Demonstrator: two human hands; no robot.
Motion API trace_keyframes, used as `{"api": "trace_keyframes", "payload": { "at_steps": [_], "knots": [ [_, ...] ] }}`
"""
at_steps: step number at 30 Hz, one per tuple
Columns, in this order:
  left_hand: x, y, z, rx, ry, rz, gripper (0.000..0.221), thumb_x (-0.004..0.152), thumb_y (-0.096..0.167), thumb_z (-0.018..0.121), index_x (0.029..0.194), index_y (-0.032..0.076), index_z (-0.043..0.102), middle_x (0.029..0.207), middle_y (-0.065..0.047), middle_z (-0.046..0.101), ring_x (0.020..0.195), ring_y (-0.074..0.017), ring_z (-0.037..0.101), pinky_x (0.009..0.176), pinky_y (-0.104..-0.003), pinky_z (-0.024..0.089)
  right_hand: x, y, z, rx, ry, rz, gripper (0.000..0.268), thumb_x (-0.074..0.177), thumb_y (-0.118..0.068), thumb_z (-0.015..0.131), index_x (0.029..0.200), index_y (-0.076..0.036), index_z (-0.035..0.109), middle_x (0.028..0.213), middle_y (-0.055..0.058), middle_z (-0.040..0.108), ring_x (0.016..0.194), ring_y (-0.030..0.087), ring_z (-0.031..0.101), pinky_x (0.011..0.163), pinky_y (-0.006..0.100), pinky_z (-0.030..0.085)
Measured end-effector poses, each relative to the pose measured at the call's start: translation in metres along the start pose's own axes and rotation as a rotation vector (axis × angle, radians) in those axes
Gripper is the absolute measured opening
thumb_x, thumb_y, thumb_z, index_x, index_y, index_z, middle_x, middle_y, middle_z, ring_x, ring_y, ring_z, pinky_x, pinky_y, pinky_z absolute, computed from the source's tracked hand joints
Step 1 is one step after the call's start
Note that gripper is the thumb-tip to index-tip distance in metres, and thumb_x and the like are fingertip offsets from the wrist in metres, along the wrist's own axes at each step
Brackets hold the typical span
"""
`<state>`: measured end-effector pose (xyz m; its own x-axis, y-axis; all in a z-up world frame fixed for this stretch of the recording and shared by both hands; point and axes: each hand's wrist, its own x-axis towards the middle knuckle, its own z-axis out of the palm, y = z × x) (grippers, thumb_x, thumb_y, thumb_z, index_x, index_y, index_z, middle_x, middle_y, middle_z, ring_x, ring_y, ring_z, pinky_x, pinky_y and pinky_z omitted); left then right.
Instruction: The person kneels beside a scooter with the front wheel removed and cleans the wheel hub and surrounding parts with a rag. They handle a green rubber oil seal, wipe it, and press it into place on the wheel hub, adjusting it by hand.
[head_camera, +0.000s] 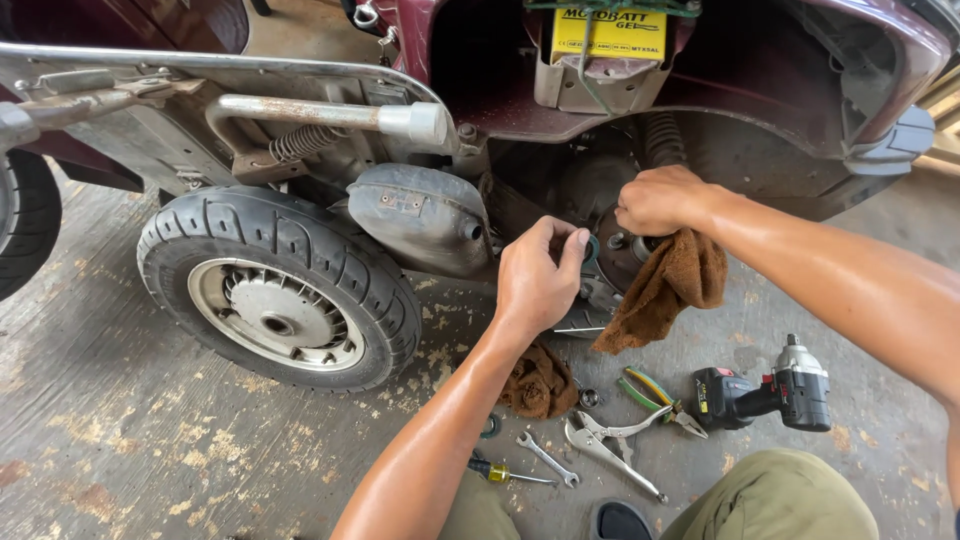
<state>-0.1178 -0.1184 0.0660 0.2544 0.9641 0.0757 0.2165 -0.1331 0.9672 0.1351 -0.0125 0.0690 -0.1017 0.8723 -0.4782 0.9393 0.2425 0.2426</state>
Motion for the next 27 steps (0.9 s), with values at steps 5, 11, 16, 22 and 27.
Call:
{"api": "trace_keyframes", "payload": {
  "at_steps": [5,11,16,22,27],
  "knots": [
    [0.002,-0.003,-0.003,-0.024,-0.009,-0.020,0.024,0.100,0.030,0.060,0.101,0.009,0.071,0.080,-0.007,0.070,0.072,-0.0211,0.066,0.062,-0.035,0.054,-0.016,-0.018,-0.010,0.193,-0.026,0.177,0.050,0.095,-0.041,0.048,0.101,-0.003,0.079,0.095,0.018,0.076,0.097,0.034,0.073,0.080,0.047,0.057],
    [0.001,-0.001,-0.005,-0.032,-0.010,-0.016,0.023,0.100,0.029,0.060,0.101,0.009,0.071,0.079,-0.007,0.069,0.070,-0.0201,0.066,0.060,-0.034,0.054,-0.026,-0.026,-0.014,0.365,0.011,0.332,0.052,0.097,-0.038,0.049,0.115,0.004,0.075,0.108,0.025,0.075,0.108,0.040,0.071,0.089,0.053,0.055],
    [-0.005,0.001,-0.005,-0.028,-0.019,-0.012,0.024,0.101,0.029,0.059,0.101,0.008,0.071,0.079,-0.009,0.069,0.071,-0.0219,0.066,0.059,-0.035,0.054,-0.043,-0.012,-0.003,0.637,0.132,0.335,0.041,0.103,-0.021,0.048,0.111,0.010,0.073,0.103,0.031,0.072,0.102,0.042,0.070,0.091,0.052,0.055],
    [-0.004,0.002,0.002,-0.019,-0.012,0.002,0.024,0.100,0.030,0.060,0.102,0.008,0.071,0.080,-0.010,0.070,0.071,-0.0236,0.067,0.059,-0.037,0.054,-0.083,-0.006,-0.011,0.710,0.300,0.160,0.049,0.105,-0.023,0.042,0.115,0.015,0.071,0.114,0.040,0.068,0.115,0.054,0.060,0.098,0.059,0.049],
    [-0.004,0.004,0.006,-0.006,-0.010,0.010,0.025,0.102,0.028,0.059,0.103,0.006,0.072,0.080,-0.010,0.070,0.071,-0.0225,0.067,0.059,-0.037,0.055,-0.065,-0.004,-0.004,0.602,0.333,0.029,0.036,0.107,-0.021,0.048,0.118,0.005,0.071,0.110,0.025,0.072,0.110,0.040,0.067,0.094,0.050,0.055]
  ]
}}
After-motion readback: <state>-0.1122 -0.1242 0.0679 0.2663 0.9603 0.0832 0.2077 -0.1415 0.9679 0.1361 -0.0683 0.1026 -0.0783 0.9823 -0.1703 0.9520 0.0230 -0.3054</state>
